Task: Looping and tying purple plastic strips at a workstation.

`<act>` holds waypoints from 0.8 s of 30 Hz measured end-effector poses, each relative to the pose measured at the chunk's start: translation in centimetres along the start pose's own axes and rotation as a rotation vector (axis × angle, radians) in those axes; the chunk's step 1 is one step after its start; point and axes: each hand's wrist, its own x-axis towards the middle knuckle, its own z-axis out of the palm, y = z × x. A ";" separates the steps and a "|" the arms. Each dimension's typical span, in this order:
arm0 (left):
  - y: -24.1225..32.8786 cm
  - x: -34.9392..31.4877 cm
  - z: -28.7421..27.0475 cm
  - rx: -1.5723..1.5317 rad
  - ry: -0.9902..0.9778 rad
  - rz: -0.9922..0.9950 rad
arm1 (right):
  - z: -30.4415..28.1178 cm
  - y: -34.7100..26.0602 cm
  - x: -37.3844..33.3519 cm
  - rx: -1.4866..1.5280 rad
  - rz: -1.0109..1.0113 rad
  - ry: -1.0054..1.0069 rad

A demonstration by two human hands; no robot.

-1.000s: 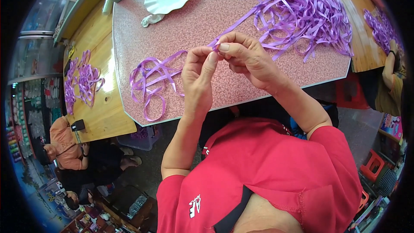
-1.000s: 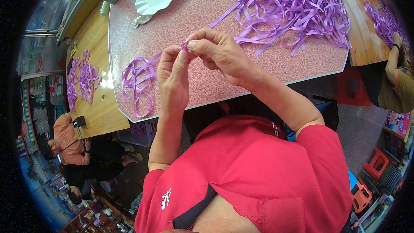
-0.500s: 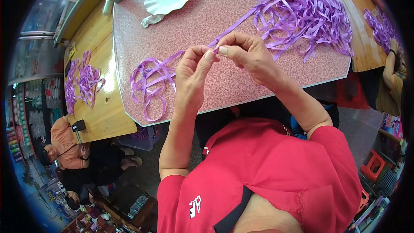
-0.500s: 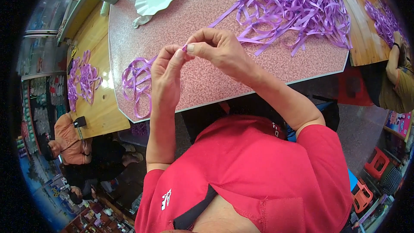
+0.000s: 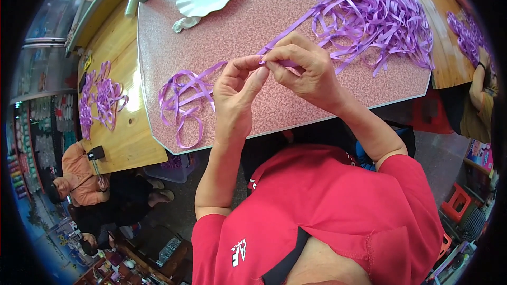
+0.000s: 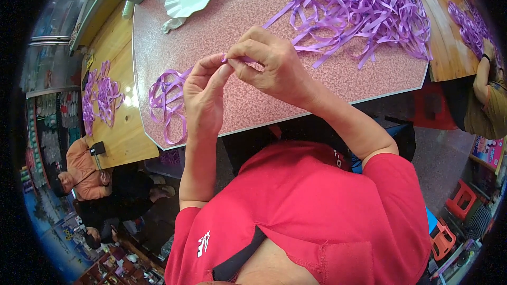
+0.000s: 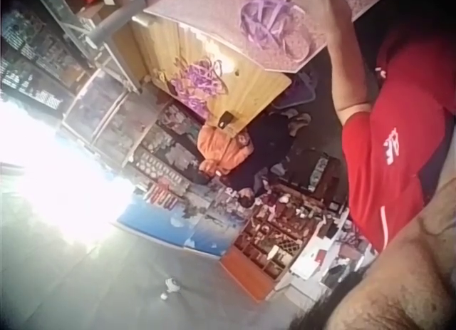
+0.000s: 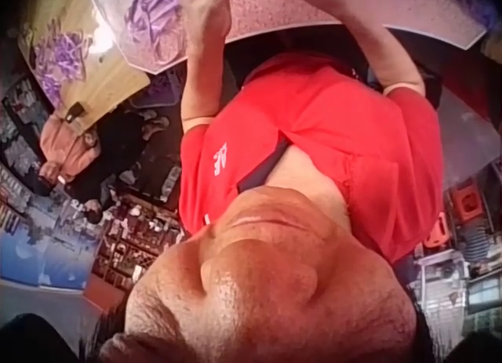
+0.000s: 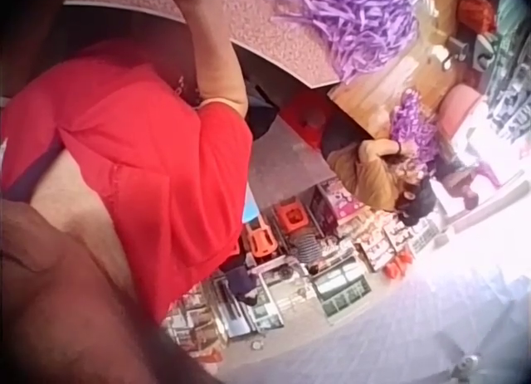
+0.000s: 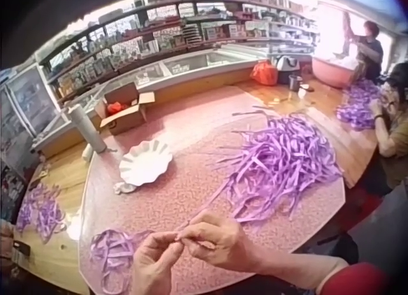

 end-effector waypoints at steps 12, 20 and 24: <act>-1.1 0.0 0.7 0.358 0.067 0.221 | 0.2 -0.5 0.2 -0.003 0.102 0.057; -1.2 0.0 0.5 0.505 0.085 0.292 | -0.3 -1.4 0.1 0.099 0.300 -0.034; -1.2 0.1 0.4 0.407 0.057 0.271 | -0.5 -1.2 0.1 0.457 0.652 -0.072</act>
